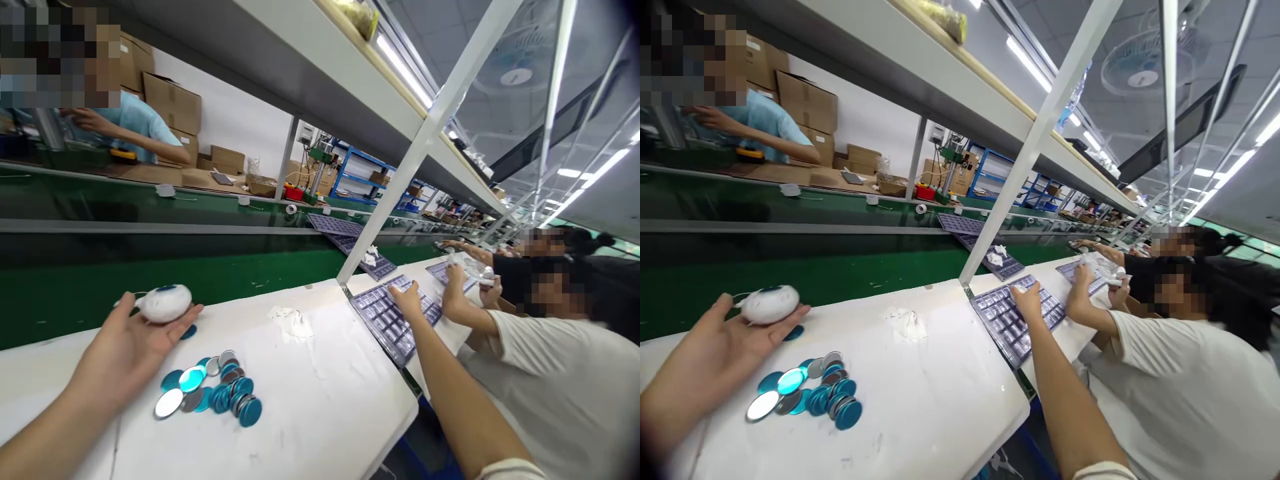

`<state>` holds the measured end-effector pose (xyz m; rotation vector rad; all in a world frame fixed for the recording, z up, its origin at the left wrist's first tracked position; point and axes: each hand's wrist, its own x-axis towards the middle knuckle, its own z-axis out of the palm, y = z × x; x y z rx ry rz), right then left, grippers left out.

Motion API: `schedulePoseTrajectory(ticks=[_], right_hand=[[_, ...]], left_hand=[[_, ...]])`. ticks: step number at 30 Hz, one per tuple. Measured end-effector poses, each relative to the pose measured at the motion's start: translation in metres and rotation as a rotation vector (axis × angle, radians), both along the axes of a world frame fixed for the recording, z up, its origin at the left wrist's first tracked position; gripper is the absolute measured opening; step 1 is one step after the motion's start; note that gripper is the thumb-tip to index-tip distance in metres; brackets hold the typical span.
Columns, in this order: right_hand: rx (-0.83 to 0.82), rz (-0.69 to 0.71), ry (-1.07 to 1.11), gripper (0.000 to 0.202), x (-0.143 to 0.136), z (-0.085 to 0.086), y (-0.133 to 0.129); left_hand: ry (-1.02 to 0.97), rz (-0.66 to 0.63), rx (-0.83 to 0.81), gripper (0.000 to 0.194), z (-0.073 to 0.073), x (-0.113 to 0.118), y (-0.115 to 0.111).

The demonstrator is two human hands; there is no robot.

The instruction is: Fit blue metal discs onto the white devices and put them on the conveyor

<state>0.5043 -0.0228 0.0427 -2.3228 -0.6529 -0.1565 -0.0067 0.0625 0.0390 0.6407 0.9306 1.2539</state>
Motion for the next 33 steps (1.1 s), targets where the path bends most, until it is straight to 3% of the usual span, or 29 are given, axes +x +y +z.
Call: schedulePoseTrajectory(ticks=[3,6,9,11,12,14,16,20,23,28,33], right_hand=[[-0.003,0.071,-0.031,0.049,-0.017,0.007,0.003],[0.057,0.206,-0.092,0.082,-0.064,0.008,0.002],[0.172,0.528,-0.034,0.088,-0.149,0.004,0.003],[0.367,0.933,0.189,0.088,-0.218,0.004,0.009],[0.422,1.07,0.269,0.087,-0.251,0.005,0.015],[0.447,1.23,0.333,0.087,-0.307,0.007,0.031],[0.419,1.327,0.336,0.08,-0.343,0.007,0.051],[0.16,1.385,0.157,0.038,-0.366,-0.006,0.085],[-0.069,1.48,0.062,0.019,-0.369,-0.02,0.092],[-0.33,1.49,0.005,0.013,-0.371,-0.023,0.086],[-0.385,1.408,0.026,0.022,-0.352,0.009,0.07]], left_hand=[[-0.091,-0.016,-0.033,0.052,0.001,-0.004,0.0],[-0.058,-0.062,-0.016,0.043,0.002,-0.001,-0.008],[-0.046,-0.163,0.017,0.025,0.006,0.009,-0.021],[-0.078,-0.272,0.027,0.023,0.012,0.017,-0.032],[-0.105,-0.321,0.029,0.024,0.015,0.019,-0.036],[-0.168,-0.359,0.04,0.027,0.021,0.021,-0.042],[-0.226,-0.277,0.074,0.03,0.025,0.016,-0.039],[-0.288,0.034,0.151,0.034,0.019,-0.005,-0.019],[-0.289,0.144,0.15,0.031,0.008,-0.017,-0.005],[-0.25,0.147,0.147,0.031,-0.006,-0.015,-0.003],[-0.166,0.083,0.168,0.035,-0.009,-0.005,-0.015]])
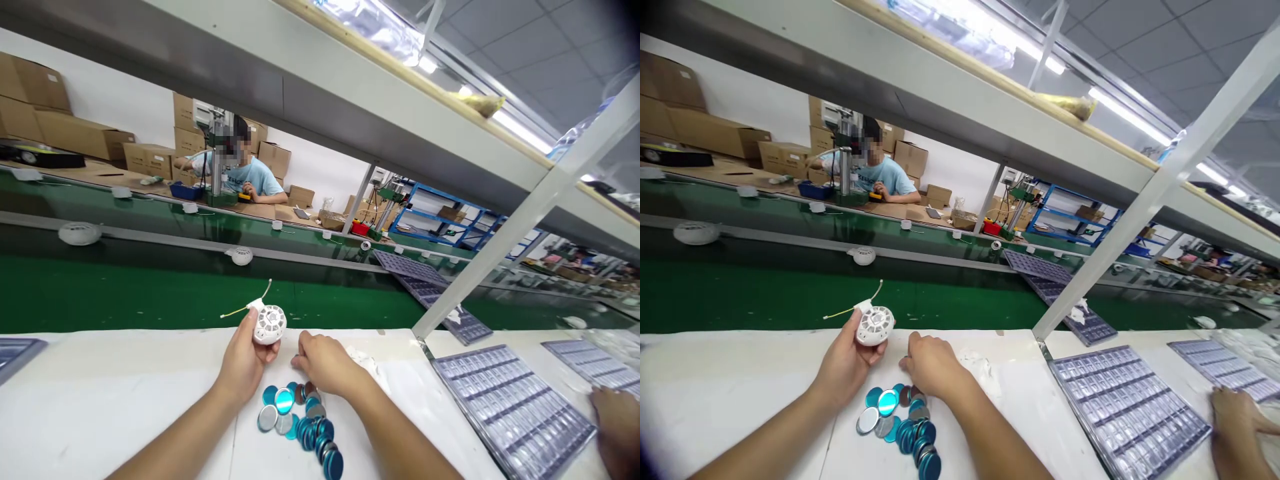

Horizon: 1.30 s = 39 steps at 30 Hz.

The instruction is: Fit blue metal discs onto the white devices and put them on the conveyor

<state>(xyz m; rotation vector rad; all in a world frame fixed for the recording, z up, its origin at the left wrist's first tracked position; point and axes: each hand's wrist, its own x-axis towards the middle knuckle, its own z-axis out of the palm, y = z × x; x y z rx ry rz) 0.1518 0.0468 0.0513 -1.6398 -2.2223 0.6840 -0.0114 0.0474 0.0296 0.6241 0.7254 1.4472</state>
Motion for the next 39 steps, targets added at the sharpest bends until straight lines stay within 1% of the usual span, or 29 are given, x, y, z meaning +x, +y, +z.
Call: schedulePoseTrajectory(ticks=[2,3,6,7,8,9,12,15,19,24,28,30,34,36,39], right_hand=[[0.008,-0.003,0.052,0.02,0.013,0.017,-0.009],[-0.008,0.014,0.132,0.018,0.019,0.024,-0.013],[-0.134,0.111,0.535,0.019,0.031,0.039,-0.024],[-0.175,0.138,0.653,0.02,0.031,0.041,-0.027],[-0.196,0.154,0.72,0.019,0.029,0.041,-0.029],[-0.195,0.159,0.727,0.018,0.027,0.04,-0.031],[-0.123,0.153,0.63,0.008,0.016,0.035,-0.034],[-0.059,0.151,0.547,0.005,0.009,0.032,-0.035],[0.015,0.113,0.477,0.003,0.007,0.033,-0.035],[0.032,0.096,0.472,0.003,0.007,0.033,-0.035],[0.043,0.067,0.46,0.004,0.007,0.03,-0.033],[0.037,0.024,0.483,0.011,0.008,0.028,-0.031],[0.071,-0.106,0.601,0.033,0.008,0.021,-0.026],[0.026,-0.074,0.707,0.037,0.005,0.016,-0.026],[-0.166,0.037,0.941,0.039,-0.005,0.009,-0.029]], left_hand=[[0.041,-0.034,0.029,0.036,0.0,0.003,-0.005],[0.062,-0.053,0.047,0.036,0.001,0.004,-0.008],[0.122,-0.114,0.088,0.037,0.002,0.008,-0.016],[0.141,-0.132,0.096,0.037,0.002,0.009,-0.018],[0.159,-0.148,0.104,0.038,0.002,0.01,-0.02],[0.175,-0.162,0.112,0.039,0.001,0.01,-0.022],[0.218,-0.186,0.124,0.039,-0.002,0.011,-0.025],[0.248,-0.193,0.118,0.042,-0.005,0.011,-0.026],[0.269,-0.182,0.106,0.043,-0.004,0.011,-0.025],[0.277,-0.182,0.1,0.046,-0.004,0.012,-0.025],[0.253,-0.197,0.091,0.045,-0.001,0.012,-0.027],[0.22,-0.23,0.088,0.045,0.004,0.012,-0.029],[0.143,-0.304,0.077,0.044,0.018,0.013,-0.033],[0.119,-0.323,0.083,0.04,0.023,0.014,-0.034],[0.109,-0.338,0.103,0.037,0.025,0.016,-0.038]])
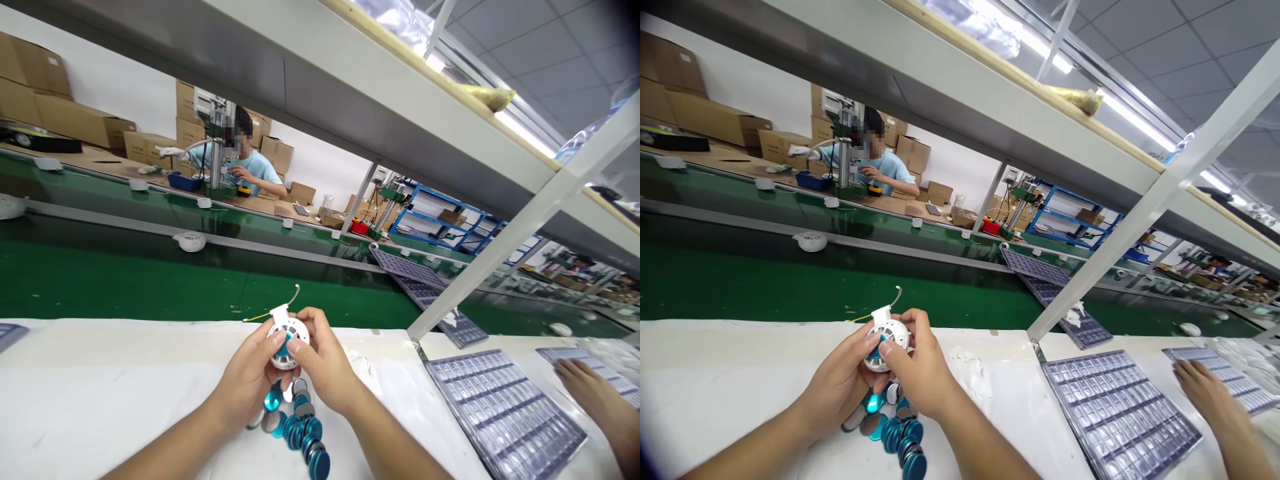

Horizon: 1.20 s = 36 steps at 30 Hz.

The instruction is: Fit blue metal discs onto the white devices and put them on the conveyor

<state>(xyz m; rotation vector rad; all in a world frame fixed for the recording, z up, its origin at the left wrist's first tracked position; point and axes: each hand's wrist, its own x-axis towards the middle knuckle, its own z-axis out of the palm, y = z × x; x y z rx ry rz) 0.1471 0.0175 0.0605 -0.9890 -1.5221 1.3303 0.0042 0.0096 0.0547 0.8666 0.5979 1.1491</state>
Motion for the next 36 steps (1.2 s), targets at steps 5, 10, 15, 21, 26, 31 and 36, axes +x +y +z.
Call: schedulePoseTrajectory(ticks=[5,10,15,21,26,31,36], right_hand=[[-0.034,-0.029,0.265,0.057,-0.013,-0.004,-0.015],[0.085,-0.081,0.24,0.056,-0.012,-0.006,-0.023],[0.077,-0.054,0.253,0.057,-0.009,-0.001,-0.024],[0.155,0.016,0.131,0.063,0.005,0.023,-0.025],[0.26,-0.61,-0.147,0.052,0.102,0.012,-0.006],[0.126,-1.478,-0.536,0.07,0.248,-0.006,-0.027],[-0.169,-1.625,-0.669,0.04,0.309,-0.01,-0.044]], left_hand=[[0.027,-0.021,0.041,0.042,-0.001,0.003,-0.01],[0.078,-0.066,0.106,0.049,0.002,0.001,-0.017],[0.132,-0.061,0.195,0.055,0.004,0.0,-0.018],[0.026,0.018,0.03,0.054,0.014,0.001,-0.014],[0.073,0.091,-0.045,0.037,0.01,-0.008,0.006],[0.053,0.141,-0.199,0.016,0.0,-0.015,0.038],[-0.047,0.193,-0.354,0.041,-0.01,-0.019,0.056]])
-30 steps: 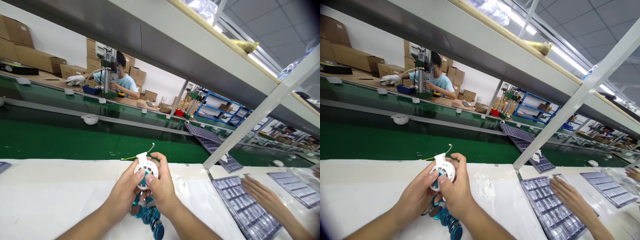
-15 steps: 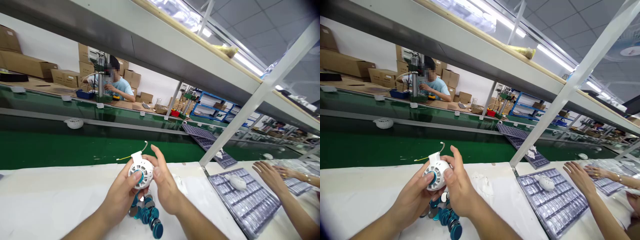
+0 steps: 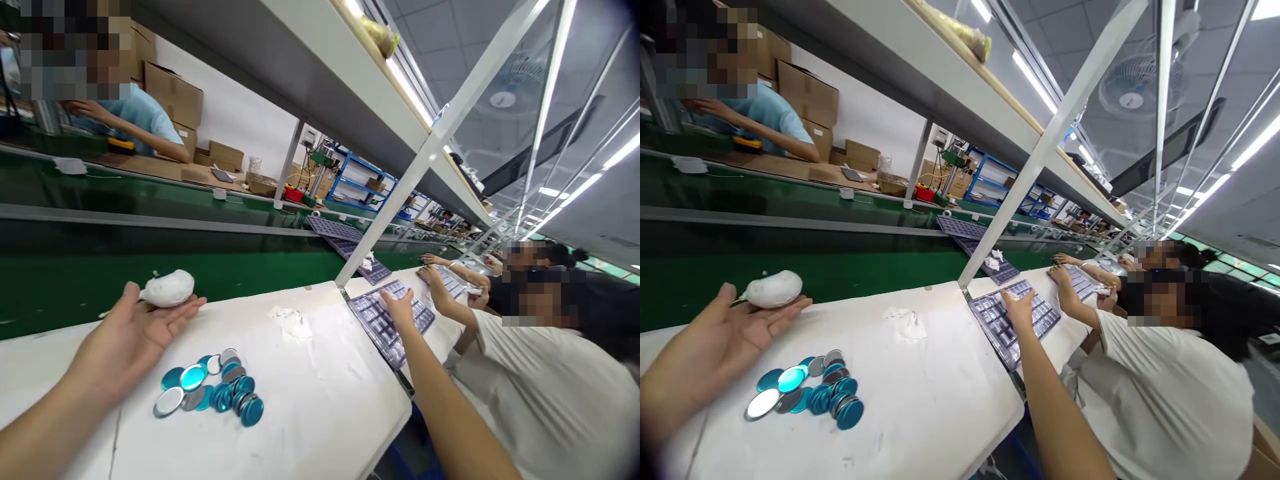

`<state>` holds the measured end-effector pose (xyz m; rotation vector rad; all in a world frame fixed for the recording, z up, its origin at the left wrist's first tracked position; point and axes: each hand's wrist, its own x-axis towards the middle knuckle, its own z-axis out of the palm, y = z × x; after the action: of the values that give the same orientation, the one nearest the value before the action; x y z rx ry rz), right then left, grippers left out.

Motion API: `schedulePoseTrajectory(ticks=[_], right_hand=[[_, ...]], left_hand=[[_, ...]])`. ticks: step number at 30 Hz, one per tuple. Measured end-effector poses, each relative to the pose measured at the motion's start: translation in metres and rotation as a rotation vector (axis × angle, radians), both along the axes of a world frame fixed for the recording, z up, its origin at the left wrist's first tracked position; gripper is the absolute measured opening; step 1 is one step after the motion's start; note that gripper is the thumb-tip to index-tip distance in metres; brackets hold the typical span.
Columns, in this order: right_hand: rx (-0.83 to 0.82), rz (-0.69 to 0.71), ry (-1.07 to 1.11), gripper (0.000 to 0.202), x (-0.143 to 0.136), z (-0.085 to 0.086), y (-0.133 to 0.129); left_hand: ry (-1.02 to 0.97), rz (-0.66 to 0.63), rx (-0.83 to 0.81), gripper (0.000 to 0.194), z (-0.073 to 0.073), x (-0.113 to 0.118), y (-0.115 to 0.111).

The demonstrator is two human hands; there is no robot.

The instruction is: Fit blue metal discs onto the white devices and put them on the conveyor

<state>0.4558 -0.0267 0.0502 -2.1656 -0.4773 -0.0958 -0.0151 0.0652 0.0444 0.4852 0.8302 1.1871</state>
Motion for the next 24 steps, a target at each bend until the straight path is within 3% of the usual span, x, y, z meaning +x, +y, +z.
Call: schedulePoseTrajectory(ticks=[3,7,9,11,14,17,19,22,24], right_hand=[[-0.075,0.014,0.034,0.037,-0.001,0.001,-0.001],[-0.057,0.162,0.034,0.072,-0.043,0.0,0.004],[-0.017,0.33,0.045,0.081,-0.09,-0.005,0.01],[0.029,0.546,0.086,0.077,-0.152,-0.011,0.019],[0.237,0.995,0.24,0.083,-0.247,-0.013,0.032],[0.274,1.185,0.267,0.088,-0.303,-0.006,0.038],[0.139,1.277,0.196,0.073,-0.309,-0.003,0.038],[-0.188,1.424,0.114,0.033,-0.291,-0.004,0.039],[-0.358,1.506,0.095,0.017,-0.277,-0.008,0.041]], left_hand=[[0.036,0.035,0.014,0.034,-0.006,-0.004,0.0],[0.172,0.014,0.15,0.018,-0.009,-0.003,-0.007],[0.192,-0.052,0.184,0.016,-0.006,0.001,-0.015],[0.189,-0.156,0.198,0.019,0.001,0.007,-0.025],[0.125,-0.31,0.203,0.03,0.012,0.017,-0.043],[0.006,-0.288,0.222,0.029,0.017,0.021,-0.051],[-0.042,-0.176,0.229,0.024,0.015,0.019,-0.047],[-0.062,-0.008,0.21,0.029,0.009,0.011,-0.035],[-0.067,0.045,0.186,0.033,0.005,0.008,-0.028]])
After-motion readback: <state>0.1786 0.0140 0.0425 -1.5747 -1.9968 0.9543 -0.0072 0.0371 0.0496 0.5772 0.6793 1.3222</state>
